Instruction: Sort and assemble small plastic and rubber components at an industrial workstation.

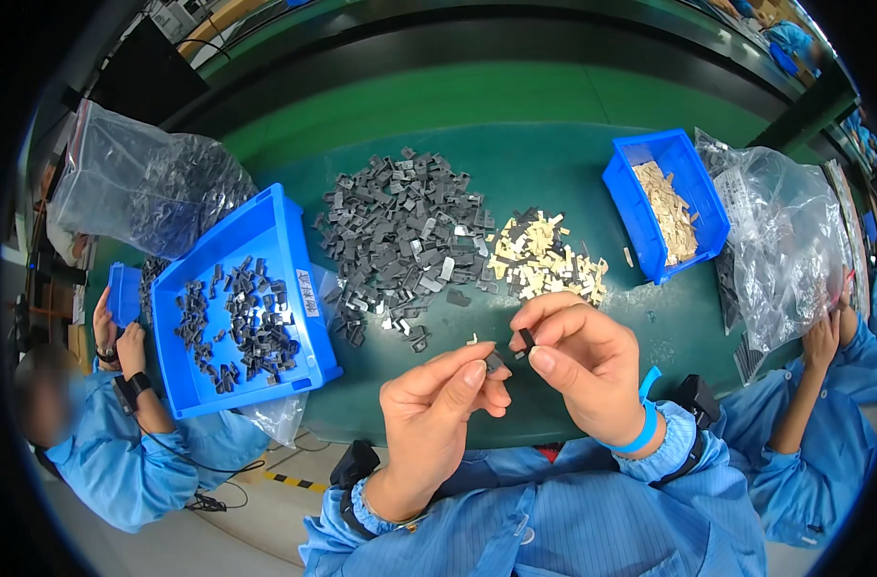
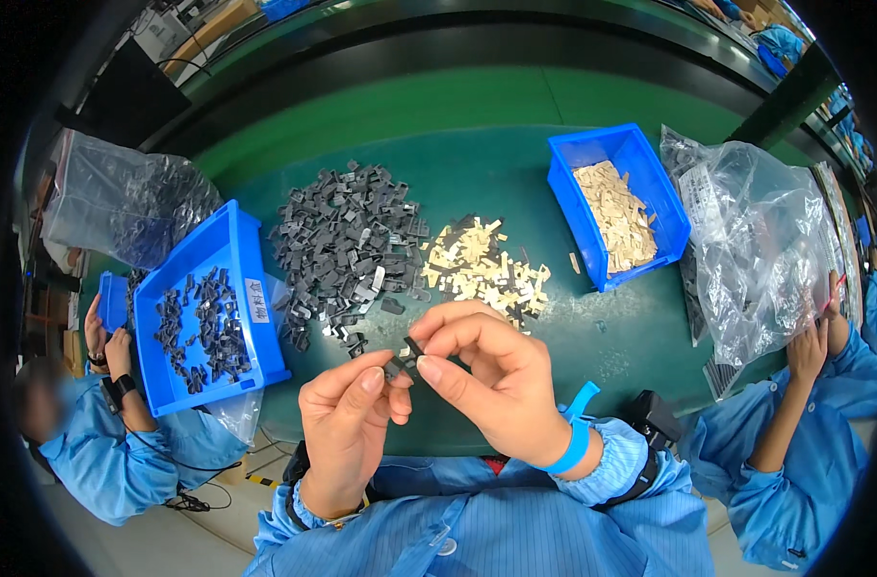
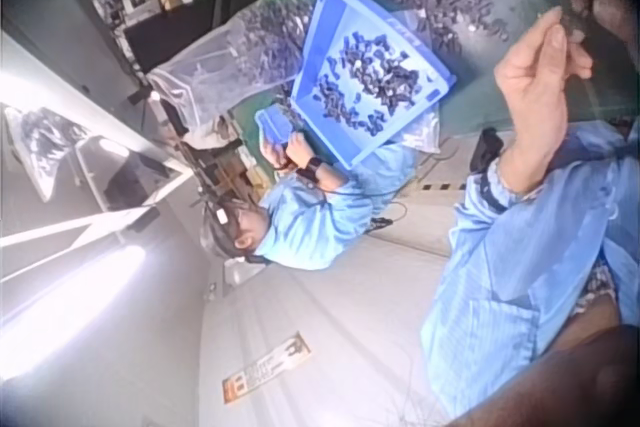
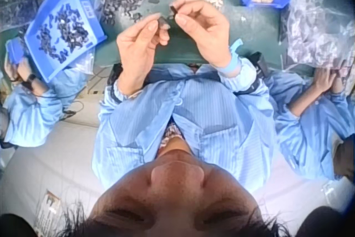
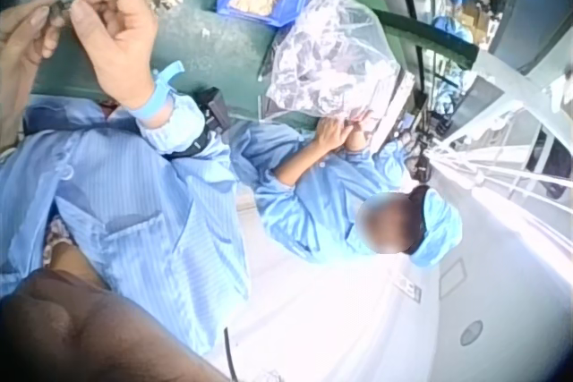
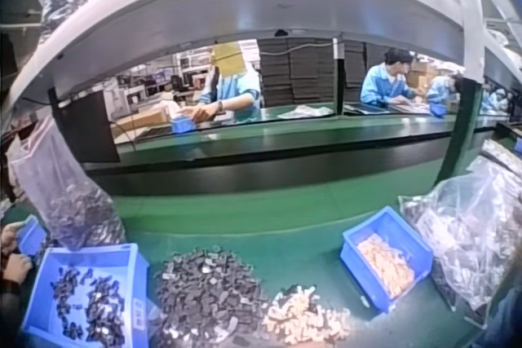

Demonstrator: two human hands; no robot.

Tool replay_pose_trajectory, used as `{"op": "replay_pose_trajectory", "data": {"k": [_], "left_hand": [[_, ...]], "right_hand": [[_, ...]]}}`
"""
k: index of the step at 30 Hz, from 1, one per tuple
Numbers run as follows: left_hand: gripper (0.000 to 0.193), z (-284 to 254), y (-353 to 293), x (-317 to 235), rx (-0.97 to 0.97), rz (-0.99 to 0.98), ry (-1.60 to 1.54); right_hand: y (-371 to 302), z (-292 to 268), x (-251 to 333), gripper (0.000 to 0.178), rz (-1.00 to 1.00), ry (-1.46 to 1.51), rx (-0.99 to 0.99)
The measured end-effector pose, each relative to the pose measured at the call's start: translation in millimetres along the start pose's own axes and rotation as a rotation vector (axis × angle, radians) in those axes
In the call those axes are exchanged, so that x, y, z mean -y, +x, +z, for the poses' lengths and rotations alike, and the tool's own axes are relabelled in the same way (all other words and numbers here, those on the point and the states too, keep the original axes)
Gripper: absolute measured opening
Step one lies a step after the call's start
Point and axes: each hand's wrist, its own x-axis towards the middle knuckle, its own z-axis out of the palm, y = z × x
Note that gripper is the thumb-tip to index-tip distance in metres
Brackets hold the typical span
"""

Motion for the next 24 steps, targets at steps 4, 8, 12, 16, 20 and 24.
{"op": "replay_pose_trajectory", "data": {"k": [4, 8, 12, 16, 20, 24], "left_hand": [[0.024, -1.6, -2.5, 1.1, 0.043, 0.061, 0.111], [0.026, -0.7, -3.6, 1.0, 0.062, 0.092, 0.193], [0.026, -0.1, -3.3, 2.0, 0.069, 0.093, 0.201], [0.026, -0.9, -3.7, 2.7, 0.075, 0.116, 0.251], [0.025, -0.3, -3.8, 3.8, 0.074, 0.138, 0.263], [0.025, 0.0, -4.0, 3.7, 0.073, 0.144, 0.27]], "right_hand": [[-2.5, 5.2, 2.8, 0.006, 0.104, 0.113, -0.012], [-3.6, 6.4, 2.4, 0.006, 0.125, 0.123, -0.021], [-4.0, 8.3, 2.8, 0.006, 0.14, 0.082, -0.032], [-4.1, 9.1, 4.5, 0.005, 0.174, 0.086, -0.043], [-4.3, 9.1, 4.6, 0.007, 0.178, 0.067, -0.048], [-4.4, 11.1, 6.7, 0.008, 0.193, 0.049, -0.063]]}}
